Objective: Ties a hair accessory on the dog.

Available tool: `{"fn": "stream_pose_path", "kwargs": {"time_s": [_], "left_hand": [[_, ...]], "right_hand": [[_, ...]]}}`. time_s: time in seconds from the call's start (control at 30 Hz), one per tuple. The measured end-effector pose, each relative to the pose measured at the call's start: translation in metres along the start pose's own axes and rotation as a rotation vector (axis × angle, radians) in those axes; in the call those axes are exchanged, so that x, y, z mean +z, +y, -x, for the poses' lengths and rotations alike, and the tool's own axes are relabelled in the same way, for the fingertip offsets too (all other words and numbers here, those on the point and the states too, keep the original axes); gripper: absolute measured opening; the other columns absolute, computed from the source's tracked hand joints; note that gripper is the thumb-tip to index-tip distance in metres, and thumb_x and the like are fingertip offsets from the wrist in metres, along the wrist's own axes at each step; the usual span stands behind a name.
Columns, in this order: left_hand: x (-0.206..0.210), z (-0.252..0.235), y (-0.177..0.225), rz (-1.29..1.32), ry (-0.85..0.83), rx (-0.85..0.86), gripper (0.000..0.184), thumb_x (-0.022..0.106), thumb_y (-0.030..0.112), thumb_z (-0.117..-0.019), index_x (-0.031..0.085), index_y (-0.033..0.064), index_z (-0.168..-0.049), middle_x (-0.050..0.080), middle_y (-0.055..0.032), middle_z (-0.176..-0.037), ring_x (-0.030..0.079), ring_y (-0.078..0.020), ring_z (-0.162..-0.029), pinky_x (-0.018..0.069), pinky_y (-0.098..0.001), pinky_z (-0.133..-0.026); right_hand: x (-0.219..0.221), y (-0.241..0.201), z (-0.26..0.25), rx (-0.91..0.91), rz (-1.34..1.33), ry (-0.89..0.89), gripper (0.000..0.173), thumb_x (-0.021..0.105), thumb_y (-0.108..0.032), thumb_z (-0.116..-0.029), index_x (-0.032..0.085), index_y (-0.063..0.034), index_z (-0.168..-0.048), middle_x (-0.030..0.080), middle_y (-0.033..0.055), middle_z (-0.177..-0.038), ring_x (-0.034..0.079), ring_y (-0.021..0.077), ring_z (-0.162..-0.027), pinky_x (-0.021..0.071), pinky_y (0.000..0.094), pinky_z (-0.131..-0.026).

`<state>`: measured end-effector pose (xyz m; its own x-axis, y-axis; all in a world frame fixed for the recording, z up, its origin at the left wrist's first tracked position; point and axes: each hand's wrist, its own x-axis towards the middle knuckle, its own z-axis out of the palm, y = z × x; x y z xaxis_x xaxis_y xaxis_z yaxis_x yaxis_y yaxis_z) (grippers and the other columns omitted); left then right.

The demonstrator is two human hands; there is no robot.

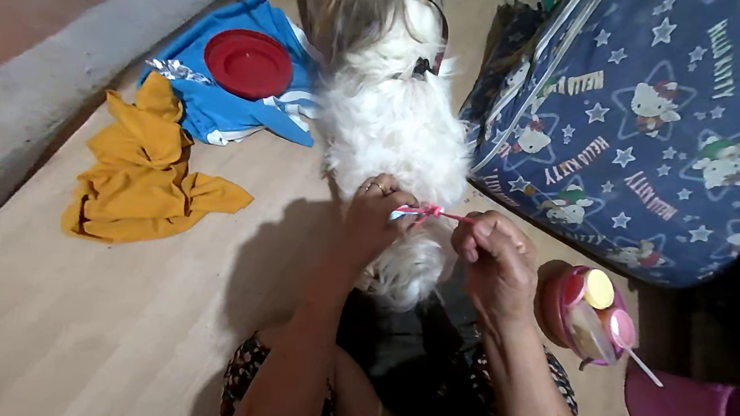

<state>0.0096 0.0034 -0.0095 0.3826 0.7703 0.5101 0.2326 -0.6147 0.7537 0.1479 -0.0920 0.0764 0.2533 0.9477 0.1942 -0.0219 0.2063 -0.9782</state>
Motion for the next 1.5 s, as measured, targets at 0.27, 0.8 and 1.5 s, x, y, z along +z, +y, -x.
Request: {"fn": "stream_pose_path", "kwargs": {"time_s": [0.27, 0.8, 1.5], "left_hand": [[0.011, 0.004, 0.015, -0.172, 0.012, -0.078, 0.015, 0.069, 0.014, -0.0913, 0.073, -0.0004, -0.092, 0.068, -0.0190, -0.080, 0.070, -0.0386, -0.080, 0.0559, -0.0528, -0.072], [-0.028, 0.002, 0.057, -0.303, 0.029, -0.161, 0.019, 0.071, 0.011, -0.0825, 0.074, 0.0032, -0.099, 0.069, -0.0189, -0.085, 0.068, -0.0365, -0.070, 0.0528, -0.0521, -0.056], [-0.084, 0.059, 0.108, -0.141, 0.040, -0.587, 0.026, 0.063, 0.022, -0.1011, 0.067, 0.0031, -0.118, 0.059, -0.0095, -0.075, 0.056, -0.0258, -0.068, 0.0485, -0.0501, -0.068]], "right_hand": [[-0.010, 0.029, -0.025, 0.211, 0.469, 0.359, 0.031, 0.043, -0.019, -0.1088, 0.051, -0.0003, -0.132, 0.061, 0.0076, -0.116, 0.062, 0.0094, -0.093, 0.0533, 0.0285, -0.082], [0.032, -0.006, -0.046, 0.121, 0.636, -0.145, 0.013, 0.056, -0.006, -0.1014, 0.065, -0.0017, -0.111, 0.055, 0.0028, -0.070, 0.045, 0.0058, -0.051, 0.0402, 0.0215, -0.048], [0.074, -0.033, 0.033, 0.295, 0.460, -0.212, 0.019, 0.049, -0.014, -0.1080, 0.059, 0.0027, -0.111, 0.058, 0.0122, -0.088, 0.054, 0.0175, -0.073, 0.0475, 0.0373, -0.069]]}}
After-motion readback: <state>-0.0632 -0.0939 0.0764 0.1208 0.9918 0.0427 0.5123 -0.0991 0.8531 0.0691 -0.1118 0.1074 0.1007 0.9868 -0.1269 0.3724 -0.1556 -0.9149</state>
